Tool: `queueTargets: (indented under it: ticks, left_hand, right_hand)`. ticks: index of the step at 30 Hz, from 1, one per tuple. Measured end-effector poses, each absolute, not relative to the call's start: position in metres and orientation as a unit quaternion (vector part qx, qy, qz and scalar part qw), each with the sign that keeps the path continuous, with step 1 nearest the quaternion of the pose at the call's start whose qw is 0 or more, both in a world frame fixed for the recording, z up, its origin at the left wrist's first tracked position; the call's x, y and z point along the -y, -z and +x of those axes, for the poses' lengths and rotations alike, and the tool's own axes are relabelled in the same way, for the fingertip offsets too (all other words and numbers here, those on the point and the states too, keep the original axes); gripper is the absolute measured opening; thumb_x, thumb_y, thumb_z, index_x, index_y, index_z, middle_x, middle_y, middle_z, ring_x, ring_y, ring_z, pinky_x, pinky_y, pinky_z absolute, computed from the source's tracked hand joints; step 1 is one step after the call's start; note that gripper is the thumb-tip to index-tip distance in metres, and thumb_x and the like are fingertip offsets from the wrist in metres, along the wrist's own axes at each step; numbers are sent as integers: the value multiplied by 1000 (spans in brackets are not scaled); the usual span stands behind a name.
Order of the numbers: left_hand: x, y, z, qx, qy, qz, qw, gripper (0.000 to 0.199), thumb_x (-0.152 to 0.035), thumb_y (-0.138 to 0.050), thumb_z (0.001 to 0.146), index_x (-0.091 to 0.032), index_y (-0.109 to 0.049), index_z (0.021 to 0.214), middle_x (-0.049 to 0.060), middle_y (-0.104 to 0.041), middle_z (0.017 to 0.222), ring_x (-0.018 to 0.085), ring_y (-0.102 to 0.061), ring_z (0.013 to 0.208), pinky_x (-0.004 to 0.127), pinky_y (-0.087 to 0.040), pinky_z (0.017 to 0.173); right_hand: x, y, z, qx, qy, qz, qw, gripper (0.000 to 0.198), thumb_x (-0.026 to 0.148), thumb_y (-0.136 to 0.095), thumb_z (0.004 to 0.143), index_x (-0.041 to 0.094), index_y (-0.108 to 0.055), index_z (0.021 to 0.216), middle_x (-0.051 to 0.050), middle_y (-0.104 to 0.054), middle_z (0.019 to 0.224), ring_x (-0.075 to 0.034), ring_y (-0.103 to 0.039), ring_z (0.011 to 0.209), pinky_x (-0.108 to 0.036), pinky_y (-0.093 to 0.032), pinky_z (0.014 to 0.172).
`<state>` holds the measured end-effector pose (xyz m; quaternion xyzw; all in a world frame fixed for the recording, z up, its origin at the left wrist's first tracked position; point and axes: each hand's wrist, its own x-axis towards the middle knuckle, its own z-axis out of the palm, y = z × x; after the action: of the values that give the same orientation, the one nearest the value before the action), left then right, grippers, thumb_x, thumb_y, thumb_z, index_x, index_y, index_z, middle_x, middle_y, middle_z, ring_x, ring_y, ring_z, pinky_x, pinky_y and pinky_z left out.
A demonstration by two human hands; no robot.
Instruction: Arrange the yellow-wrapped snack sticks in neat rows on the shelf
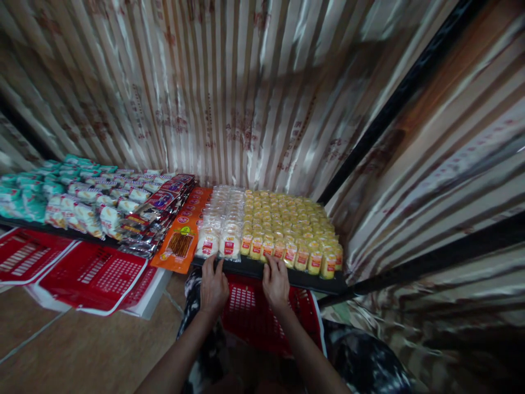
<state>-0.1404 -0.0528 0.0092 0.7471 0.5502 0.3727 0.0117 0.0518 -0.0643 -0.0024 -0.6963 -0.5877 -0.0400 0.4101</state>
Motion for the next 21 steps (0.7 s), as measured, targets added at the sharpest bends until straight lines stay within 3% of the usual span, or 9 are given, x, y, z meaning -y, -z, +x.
queueTargets:
  ticks: [5, 11, 21]
  left_hand:
    - [56, -8, -148, -549, -372, 748, -7, 36, -5, -41, 79, -10, -56, 112, 17, -43, 125, 29, -39, 121, 48, -41, 98]
    - [56, -5, -138, -459, -303, 834, -33, 52, -5, -41, 80, -15, -44, 131, 12, -35, 143, 29, -22, 136, 47, -36, 104]
    - [55, 6, -115, -473, -269, 839, -32, 45, -11, -37, 84, -8, -45, 128, 15, -35, 143, 27, -23, 136, 44, -35, 104]
  right_hand:
    - [65, 4, 53, 599, 28, -688, 410, 37, 24, -33, 89, 19, -54, 119, -9, -56, 103, -21, -50, 102, -38, -44, 89]
    - [66, 1, 58, 605, 0, -685, 407, 37, 23, -34, 87, 17, -53, 117, -9, -56, 104, -20, -52, 100, -36, -45, 88]
    - [68, -13, 56, 596, -48, -711, 370, 37, 20, -33, 84, 22, -50, 116, -4, -54, 98, -17, -55, 90, -31, -48, 81]
